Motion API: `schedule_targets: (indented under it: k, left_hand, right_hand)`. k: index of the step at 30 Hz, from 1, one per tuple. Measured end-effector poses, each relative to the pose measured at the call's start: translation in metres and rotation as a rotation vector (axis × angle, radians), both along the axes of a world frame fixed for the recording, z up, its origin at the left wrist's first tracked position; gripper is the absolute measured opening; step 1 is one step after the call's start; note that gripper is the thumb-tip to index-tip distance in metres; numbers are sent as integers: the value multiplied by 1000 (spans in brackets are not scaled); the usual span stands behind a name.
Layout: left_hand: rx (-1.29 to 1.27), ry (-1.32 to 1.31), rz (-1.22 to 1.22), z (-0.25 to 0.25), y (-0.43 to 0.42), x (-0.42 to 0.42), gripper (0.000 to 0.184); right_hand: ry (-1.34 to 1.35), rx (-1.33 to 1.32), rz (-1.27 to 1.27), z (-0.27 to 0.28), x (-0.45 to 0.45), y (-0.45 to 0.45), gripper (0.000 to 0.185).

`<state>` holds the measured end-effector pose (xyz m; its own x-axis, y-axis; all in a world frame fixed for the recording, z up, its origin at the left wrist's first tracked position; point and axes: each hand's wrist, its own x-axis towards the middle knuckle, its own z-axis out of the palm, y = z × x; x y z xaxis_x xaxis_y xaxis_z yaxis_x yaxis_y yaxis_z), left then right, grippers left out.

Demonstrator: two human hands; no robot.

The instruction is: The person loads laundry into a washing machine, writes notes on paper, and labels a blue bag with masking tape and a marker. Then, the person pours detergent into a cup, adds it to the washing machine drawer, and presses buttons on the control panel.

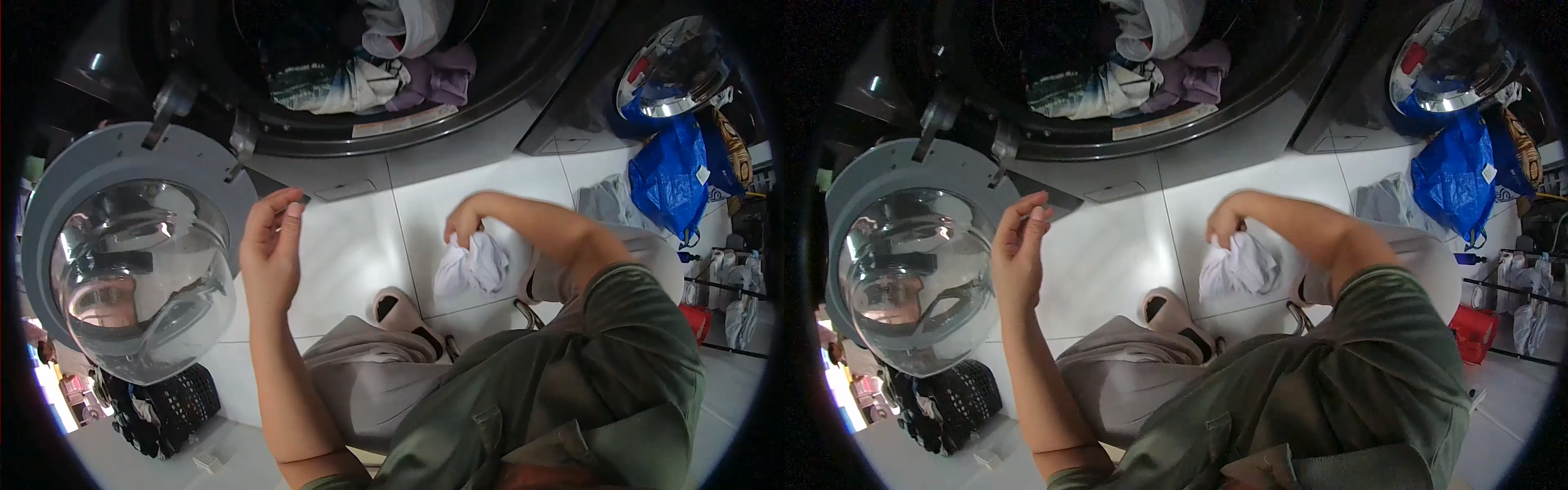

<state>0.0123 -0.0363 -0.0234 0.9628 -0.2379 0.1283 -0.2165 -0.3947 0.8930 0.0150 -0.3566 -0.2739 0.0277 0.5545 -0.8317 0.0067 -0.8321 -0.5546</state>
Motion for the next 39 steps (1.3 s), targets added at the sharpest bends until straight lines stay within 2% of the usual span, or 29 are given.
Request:
schedule_targets:
  k: [1, 2, 3, 4, 5, 6, 8, 10, 12, 14, 16, 18, 19, 20, 21, 22, 23, 24, 25, 26, 28, 31, 33, 34, 35, 39]
  left_hand:
    - [-13, 31, 8, 5, -7, -3, 30]
    - [-12, 12, -12, 4, -11, -2, 29]
    - [-25, -16, -21, 11, -17, -3, 24]
    - [-41, -39, -36, 16, -24, -6, 19]
    - [-58, -91, -6, 20, -28, -8, 21]
    - [-74, -143, 21, 23, -28, -8, 23]
    - [-188, -209, 39, 31, -24, -8, 29]
    - [-187, -192, 97, 37, -20, -7, 29]
    - [-204, -145, 88, 37, -19, -4, 30]
    - [-200, -72, 71, 31, -19, 2, 29]
    - [-169, -17, 47, 29, -27, 3, 29]
    - [-166, 2, 2, 24, -42, -1, 28]
    - [-82, 13, -19, 22, -50, -1, 27]
    - [-75, 43, -52, 19, -60, -4, 26]
    - [-64, 74, -74, 16, -71, -9, 26]
    - [-50, 107, -94, 14, -82, -15, 25]
    - [-34, 121, -113, 14, -97, -23, 24]
    - [-28, 121, -141, 13, -108, -27, 25]
    - [1, 111, -176, 14, -119, -31, 25]
    - [20, 102, -207, 13, -133, -37, 25]
    - [67, 91, -228, 17, -161, -50, 26]
    - [179, 61, -279, 30, -186, -56, 26]
    - [322, -34, -294, 33, -196, -42, 27]
    - [358, 22, -273, 31, -196, -30, 28]
    - [389, 73, -250, 28, -193, -14, 29]
    - [375, 341, -87, 12, -178, 24, 35]
  right_hand:
    - [-48, 122, 28, 42, 28, 0, 64]
    - [-315, 194, 8, 122, 52, -3, 50]
    - [-895, 603, 66, 127, 95, -26, 43]
    - [-906, 470, -610, 185, 108, -28, 36]
    - [-880, 557, -1377, 244, 120, -29, 29]
    - [-852, 1121, -1599, 255, 155, -58, 35]
    - [-1701, 631, -1166, 304, 133, -78, 42]
    - [-1594, 377, -568, 333, 58, -90, 50]
    - [-1175, 482, -15, 326, -7, -128, 53]
    - [-805, 40, -16, 322, -107, -177, 52]
    - [-834, -376, -415, 316, -211, -222, 49]
    - [-1161, -468, -1164, 245, -322, -289, 40]
    - [-1660, -538, -1292, 198, -378, -307, 34]
    - [-1621, -894, -1543, 151, -445, -313, 35]
    - [-1208, -1240, -1514, 108, -506, -321, 35]
    - [-792, -1291, -1686, 60, -561, -320, 30]
    - [-729, -1257, -1587, 11, -614, -304, 26]
    - [-347, -1080, -1717, -26, -649, -285, 23]
    - [-274, -1083, -1702, -45, -669, -250, 21]
    - [-282, -1084, -1476, -90, -696, -227, 24]
    - [-268, -1082, -1510, -113, -711, -178, 26]
    - [-23, -985, -1733, -135, -695, -158, 30]
    - [16, -1151, -2164, -157, -688, -161, 34]
    - [30, -1241, -2374, -166, -682, -164, 36]
    - [30, -1334, -2450, -148, -674, -168, 40]
    - [102, -1402, -2532, -156, -672, -176, 34]
